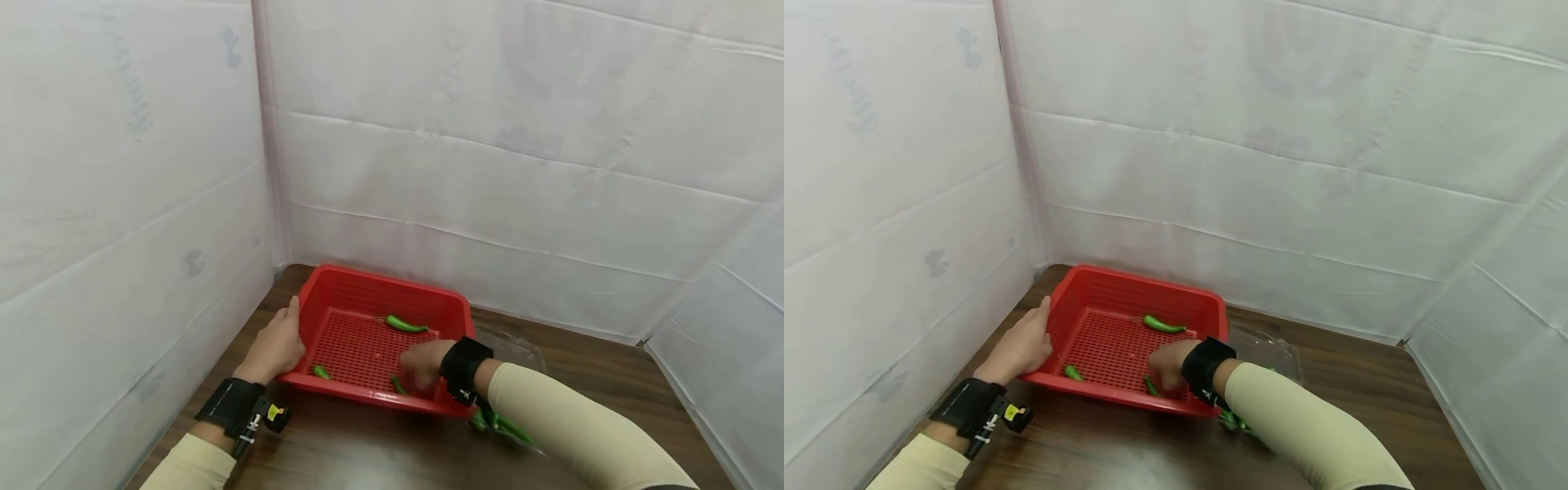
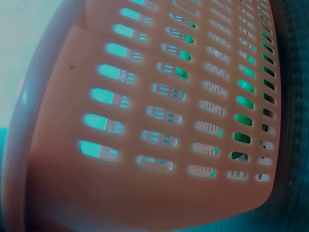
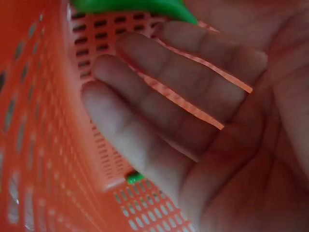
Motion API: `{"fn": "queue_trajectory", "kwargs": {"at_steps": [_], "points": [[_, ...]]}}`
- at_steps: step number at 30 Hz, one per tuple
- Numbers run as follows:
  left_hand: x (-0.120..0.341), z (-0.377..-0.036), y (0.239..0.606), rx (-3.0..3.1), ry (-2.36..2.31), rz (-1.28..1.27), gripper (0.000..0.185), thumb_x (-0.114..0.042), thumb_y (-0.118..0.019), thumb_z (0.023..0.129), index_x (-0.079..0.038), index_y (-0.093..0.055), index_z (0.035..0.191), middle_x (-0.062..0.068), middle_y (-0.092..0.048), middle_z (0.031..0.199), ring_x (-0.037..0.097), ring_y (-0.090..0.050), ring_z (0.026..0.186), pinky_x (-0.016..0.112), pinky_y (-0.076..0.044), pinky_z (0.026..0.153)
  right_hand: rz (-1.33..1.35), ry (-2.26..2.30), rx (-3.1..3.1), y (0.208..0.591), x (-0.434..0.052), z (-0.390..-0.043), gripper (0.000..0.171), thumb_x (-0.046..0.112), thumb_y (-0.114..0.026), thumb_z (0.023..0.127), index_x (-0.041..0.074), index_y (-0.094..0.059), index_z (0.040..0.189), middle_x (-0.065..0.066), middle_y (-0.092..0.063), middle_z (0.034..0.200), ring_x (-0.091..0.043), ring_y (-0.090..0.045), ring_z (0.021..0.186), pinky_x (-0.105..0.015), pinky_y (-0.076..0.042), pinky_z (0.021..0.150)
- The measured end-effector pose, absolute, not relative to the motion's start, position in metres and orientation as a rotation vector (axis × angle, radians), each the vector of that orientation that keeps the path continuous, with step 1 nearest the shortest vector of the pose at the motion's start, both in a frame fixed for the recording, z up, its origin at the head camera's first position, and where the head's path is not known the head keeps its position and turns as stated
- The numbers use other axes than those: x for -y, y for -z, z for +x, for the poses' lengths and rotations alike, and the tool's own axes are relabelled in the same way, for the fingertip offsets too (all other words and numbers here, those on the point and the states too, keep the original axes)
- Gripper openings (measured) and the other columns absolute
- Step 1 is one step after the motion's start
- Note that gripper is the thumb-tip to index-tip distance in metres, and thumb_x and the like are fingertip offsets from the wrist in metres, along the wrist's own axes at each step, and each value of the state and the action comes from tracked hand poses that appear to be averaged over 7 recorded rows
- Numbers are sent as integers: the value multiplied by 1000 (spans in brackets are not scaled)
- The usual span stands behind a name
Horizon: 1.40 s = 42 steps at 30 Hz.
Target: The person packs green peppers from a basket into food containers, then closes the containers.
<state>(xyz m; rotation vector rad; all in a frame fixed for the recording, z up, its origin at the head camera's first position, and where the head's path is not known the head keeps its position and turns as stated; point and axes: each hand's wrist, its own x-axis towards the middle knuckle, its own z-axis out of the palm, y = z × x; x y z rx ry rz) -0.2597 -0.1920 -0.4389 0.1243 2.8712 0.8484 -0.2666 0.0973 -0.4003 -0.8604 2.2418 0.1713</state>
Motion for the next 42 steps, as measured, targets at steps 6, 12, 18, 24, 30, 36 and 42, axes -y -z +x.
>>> {"fn": "queue_trajectory", "kwargs": {"at_steps": [6,12,18,24,30,36,42], "points": [[193,-259,440,-2887,-852,125,88,2,-59,90,10,-11,163,36,-43,152,44,-62,115,61,-55,95,-897,-283,-2200,418,-83,-264,35,1,-66,95,18,-54,67,7,-47,63,-9,-41,57,-23,-34,52],[193,-260,441,-2888,-870,125,89,3,-60,89,10,-11,163,36,-44,151,42,-64,111,58,-56,92,-962,-207,-2199,413,-85,-272,46,3,-67,94,21,-47,57,10,-40,53,-5,-36,48,-20,-31,48],[194,-261,442,-2891,-868,159,91,3,-62,88,12,-10,162,37,-45,149,39,-64,102,55,-57,87,-882,156,-2271,383,-106,-284,45,14,-75,95,17,-55,55,4,-53,49,-13,-58,48,-18,-39,53],[205,-265,443,-2876,-845,182,91,1,-61,90,12,-8,162,38,-42,150,41,-63,105,58,-56,90,-809,402,-2305,357,-124,-283,35,8,-71,97,12,-59,64,4,-51,52,-30,-72,62,-23,-53,57],[217,-270,448,-2867,-812,168,90,0,-60,91,13,-6,162,39,-42,149,42,-61,108,59,-54,94,-825,518,-2369,345,-144,-278,24,8,-71,97,9,-68,73,-5,-66,61,-23,-70,59,-22,-51,58],[232,-274,452,-2861,-789,153,90,-1,-59,92,12,-3,162,39,-42,148,43,-60,110,59,-54,93,-746,632,-2408,343,-169,-270,21,8,-68,99,6,-68,78,-12,-71,68,-19,-71,59,-34,-60,62],[247,-279,453,-2871,-767,162,88,-2,-57,94,13,-3,161,40,-43,144,43,-58,108,60,-54,91,-704,648,-2521,347,-191,-258,27,8,-69,98,9,-62,72,-7,-66,61,-27,-71,59,-30,-57,57]]}}
